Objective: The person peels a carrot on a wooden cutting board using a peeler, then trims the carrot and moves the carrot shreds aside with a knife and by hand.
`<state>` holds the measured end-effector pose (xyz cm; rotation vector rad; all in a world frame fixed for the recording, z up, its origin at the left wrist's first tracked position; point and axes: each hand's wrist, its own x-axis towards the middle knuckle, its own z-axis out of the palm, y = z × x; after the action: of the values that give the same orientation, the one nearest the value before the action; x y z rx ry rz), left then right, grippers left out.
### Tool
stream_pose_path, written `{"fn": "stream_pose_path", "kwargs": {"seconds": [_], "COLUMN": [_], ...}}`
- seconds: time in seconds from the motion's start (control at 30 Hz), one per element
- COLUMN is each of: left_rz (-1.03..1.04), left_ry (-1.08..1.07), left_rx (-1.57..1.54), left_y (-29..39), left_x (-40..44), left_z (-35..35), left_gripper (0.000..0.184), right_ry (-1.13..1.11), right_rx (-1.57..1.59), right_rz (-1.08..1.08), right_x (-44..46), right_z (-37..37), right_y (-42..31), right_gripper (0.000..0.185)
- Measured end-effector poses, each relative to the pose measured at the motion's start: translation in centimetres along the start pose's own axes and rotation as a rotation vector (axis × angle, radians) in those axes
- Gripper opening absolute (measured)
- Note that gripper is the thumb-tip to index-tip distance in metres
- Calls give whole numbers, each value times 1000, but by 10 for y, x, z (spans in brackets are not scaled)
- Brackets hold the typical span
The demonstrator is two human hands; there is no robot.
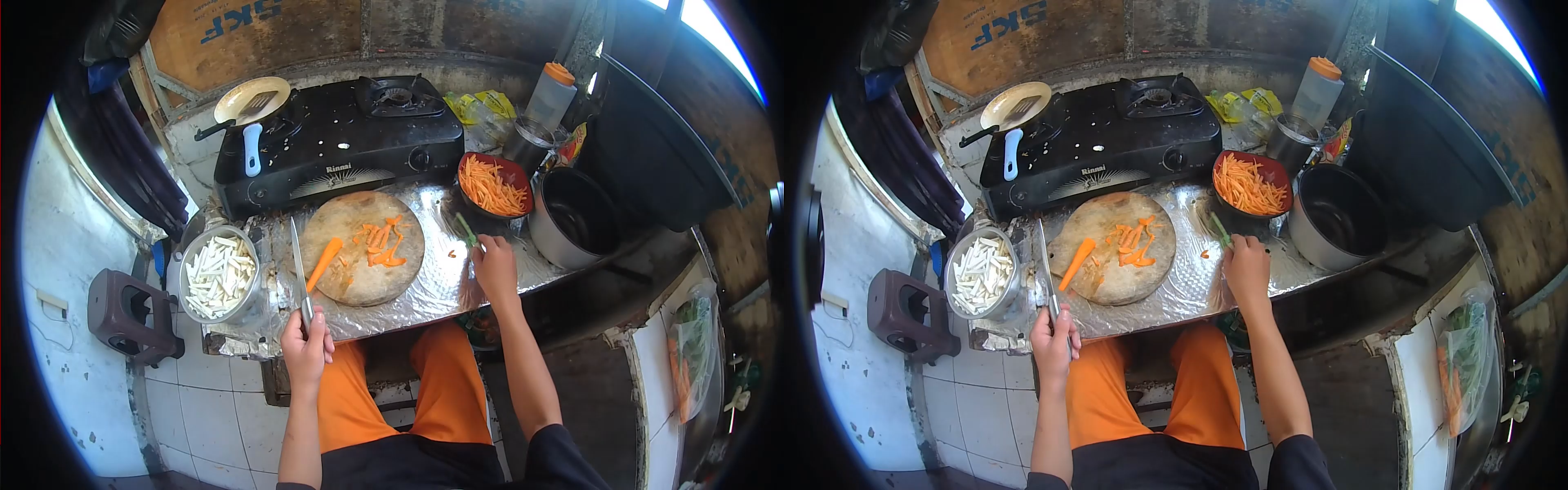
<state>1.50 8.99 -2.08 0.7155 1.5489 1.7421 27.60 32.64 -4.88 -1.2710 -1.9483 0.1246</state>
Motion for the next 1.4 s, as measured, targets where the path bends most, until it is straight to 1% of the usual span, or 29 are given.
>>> {"fn": "stream_pose_path", "kwargs": {"seconds": [0.07, 0.1, 0.17, 0.23, 0.3, 0.33, 0.4, 0.43, 0.47, 0.5, 0.53, 0.57, 0.6, 0.67, 0.73, 0.77, 0.8, 0.83, 0.87, 0.9, 0.93, 1.03, 1.1, 1.17, 1.2, 1.27, 1.3, 1.37, 1.4], "left_rz": [11, 21, 16, 14, 58, 59, -5, -4, 251, 507, 504, 514, 525, 528, 522, 457, 393, 387, 239, 97, 124, 43, 79, 110, 108, 110, 110, 107, 97], "left_ry": [12, 26, 69, 101, 173, 182, 220, 225, 281, 332, 335, 374, 412, 418, 424, 407, 393, 397, 371, 345, 332, 299, 306, 311, 311, 306, 309, 313, 314], "left_rx": [29, 57, 54, 57, 151, 145, 314, 307, 506, 704, 701, 775, 852, 842, 829, 825, 818, 814, 637, 457, 390, 277, 264, 253, 253, 253, 252, 260, 247], "left_y": [-1, -2, -2, -1, -1, -2, -6, -15, -29, -39, -43, -44, -44, -37, -35, -35, -36, -37, -38, -40, -43, -30, -27, -26, -25, -25, -27, -27, -26], "left_x": [-4, -7, -9, -9, -3, 0, 8, 15, 26, 34, 40, 49, 56, 65, 69, 71, 73, 73, 72, 72, 73, 67, 67, 65, 65, 66, 66, 65, 65], "left_z": [1, 2, 8, 8, 7, 4, -8, -13, -17, -19, -17, -14, -13, -7, -7, -10, -12, -14, -17, -20, -23, -20, -18, -16, -16, -15, -15, -17, -17], "left_gripper": [19, 18, 17, 16, 15, 15, 20, 20, 24, 27, 27, 31, 34, 36, 38, 36, 34, 34, 31, 27, 20, 18, 16, 14, 14, 14, 14, 14, 14], "right_ry": [-61, -66, -94, -91, -155, -150, -128, -102, -102, -119, -138, -175, -206, -229, -330, -333, -365, -400, -360, -363, -385, -468, -511, -645, -648, -440, -439, -483, -485], "right_rx": [-172, -167, 18, 10, -10, 32, 48, 66, 65, 222, 377, 465, 427, 388, 267, 263, 201, 139, 170, 169, 175, 160, 137, 54, 48, 112, 112, 28, 29], "right_rz": [-88, -93, -85, -122, -106, -55, -53, -42, -50, -31, -9, -63, -122, -185, -233, -234, -309, -384, -460, -468, -492, -524, -560, -490, -492, -525, -526, -641, -638], "right_x": [2, 0, -7, -11, -8, -8, -9, -8, -3, 2, 9, 20, 32, 59, 75, 76, 78, 78, 75, 72, 67, 51, 50, 47, 48, 52, 54, 53, 51], "right_z": [-1, 2, 8, 22, 28, 28, 28, 29, 33, 37, 41, 48, 53, 71, 94, 103, 112, 120, 127, 126, 121, 96, 84, 76, 78, 90, 95, 105, 102], "right_y": [-1, -5, -16, -12, -10, -13, -17, -21, -26, -32, -40, -49, -62, -83, -95, -98, -101, -103, -103, -107, -113, -120, -126, -128, -127, -128, -129, -132, -133], "right_gripper": [26, 26, 27, 24, 17, 12, 10, 9, 9, 8, 7, 8, 10, 12, 15, 15, 18, 21, 23, 23, 24, 30, 34, 45, 45, 50, 50, 49, 49]}}
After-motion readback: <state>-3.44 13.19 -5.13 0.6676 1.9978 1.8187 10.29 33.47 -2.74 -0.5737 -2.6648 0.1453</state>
